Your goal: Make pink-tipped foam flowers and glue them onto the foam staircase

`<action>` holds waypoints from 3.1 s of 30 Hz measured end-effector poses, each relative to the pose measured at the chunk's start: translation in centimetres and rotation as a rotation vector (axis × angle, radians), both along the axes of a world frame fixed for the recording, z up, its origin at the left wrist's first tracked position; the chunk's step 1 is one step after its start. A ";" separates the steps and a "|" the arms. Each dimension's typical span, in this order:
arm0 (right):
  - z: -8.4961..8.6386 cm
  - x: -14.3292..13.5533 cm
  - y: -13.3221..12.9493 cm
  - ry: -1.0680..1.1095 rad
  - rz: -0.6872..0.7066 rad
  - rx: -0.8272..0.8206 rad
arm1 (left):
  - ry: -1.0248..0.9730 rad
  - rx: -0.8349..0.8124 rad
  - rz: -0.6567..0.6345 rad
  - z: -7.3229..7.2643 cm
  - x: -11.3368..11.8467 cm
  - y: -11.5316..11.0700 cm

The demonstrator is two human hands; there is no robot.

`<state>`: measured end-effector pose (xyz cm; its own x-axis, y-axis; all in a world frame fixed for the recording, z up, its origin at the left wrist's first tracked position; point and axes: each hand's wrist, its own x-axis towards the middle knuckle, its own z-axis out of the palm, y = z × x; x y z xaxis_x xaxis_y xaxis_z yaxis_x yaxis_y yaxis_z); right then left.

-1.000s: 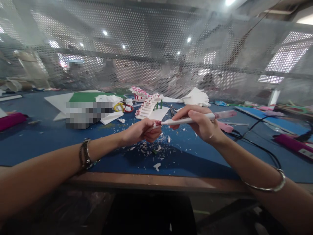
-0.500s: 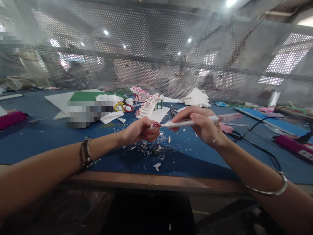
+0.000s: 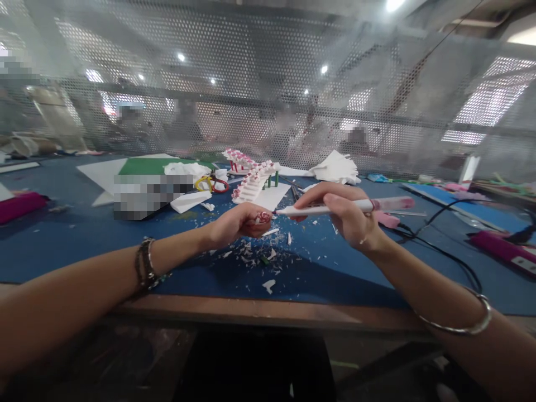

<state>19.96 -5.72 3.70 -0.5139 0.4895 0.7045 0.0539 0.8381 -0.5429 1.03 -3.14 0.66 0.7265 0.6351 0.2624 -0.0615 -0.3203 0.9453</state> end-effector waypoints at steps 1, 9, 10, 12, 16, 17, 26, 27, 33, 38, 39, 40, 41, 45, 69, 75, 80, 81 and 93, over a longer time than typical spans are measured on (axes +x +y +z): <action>0.0 -0.1 0.0 0.005 0.008 0.001 | 0.006 0.029 0.024 0.1 0.0 -0.1; 0.1 0.0 -0.3 -0.042 -0.027 -0.034 | 0.082 0.185 0.099 0.7 -0.1 -0.3; 0.1 0.0 -0.3 -0.038 -0.026 -0.031 | 0.086 0.195 0.102 0.7 -0.1 -0.3; 0.1 0.0 -0.4 -0.072 -0.026 -0.019 | 0.092 0.211 0.103 0.6 -0.2 -0.3; 0.3 -0.2 -0.6 -0.103 -0.041 -0.001 | 0.109 0.234 0.102 0.6 -0.2 -0.3; 0.3 -0.2 -0.6 -0.093 -0.040 0.003 | 0.115 0.239 0.103 0.7 -0.3 -0.4; 0.5 -0.4 -1.1 -0.164 -0.111 0.073 | 0.106 0.284 0.101 0.4 -0.5 -0.1; 0.5 -0.4 -1.2 -0.165 -0.113 0.077 | 0.100 0.285 0.098 0.4 -0.6 -0.1; 0.4 -0.4 -1.0 -0.123 -0.076 0.074 | 0.088 0.292 0.088 0.3 -0.6 0.0; 0.4 -0.4 -1.0 -0.133 -0.102 0.082 | 0.084 0.316 0.089 0.3 -0.6 0.1; 0.5 -0.4 -1.0 -0.129 -0.109 0.083 | 0.085 0.319 0.088 0.3 -0.6 0.1; 0.5 -0.4 -1.0 -0.125 -0.107 0.081 | 0.088 0.322 0.083 0.3 -0.6 0.2; 0.5 -0.5 -1.0 -0.124 -0.096 0.079 | 0.091 0.324 0.078 0.2 -0.6 0.2; 0.4 -0.5 -1.1 -0.127 -0.061 0.081 | 0.093 0.339 0.068 0.2 -0.6 0.2; 0.3 -0.5 -1.1 -0.110 -0.083 0.085 | 0.140 0.579 0.123 0.2 -0.7 0.3; 0.3 -0.3 -0.9 -0.057 -0.048 0.060 | 0.144 0.883 0.194 0.4 -0.5 0.0; 0.2 0.2 -0.3 0.010 0.010 0.055 | 0.165 1.418 0.359 0.4 -0.6 0.3; 0.2 0.2 -0.2 0.018 0.014 0.048 | 0.170 1.473 0.379 0.4 -0.7 0.4; 0.3 0.4 -0.3 0.065 0.023 0.026 | 0.205 1.623 0.502 0.3 -0.8 0.6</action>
<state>20.38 -6.02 4.00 -0.4771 0.4591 0.7494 -0.0001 0.8527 -0.5224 0.19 -2.55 0.99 0.6556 -0.0092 0.7550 0.4093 -0.8360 -0.3656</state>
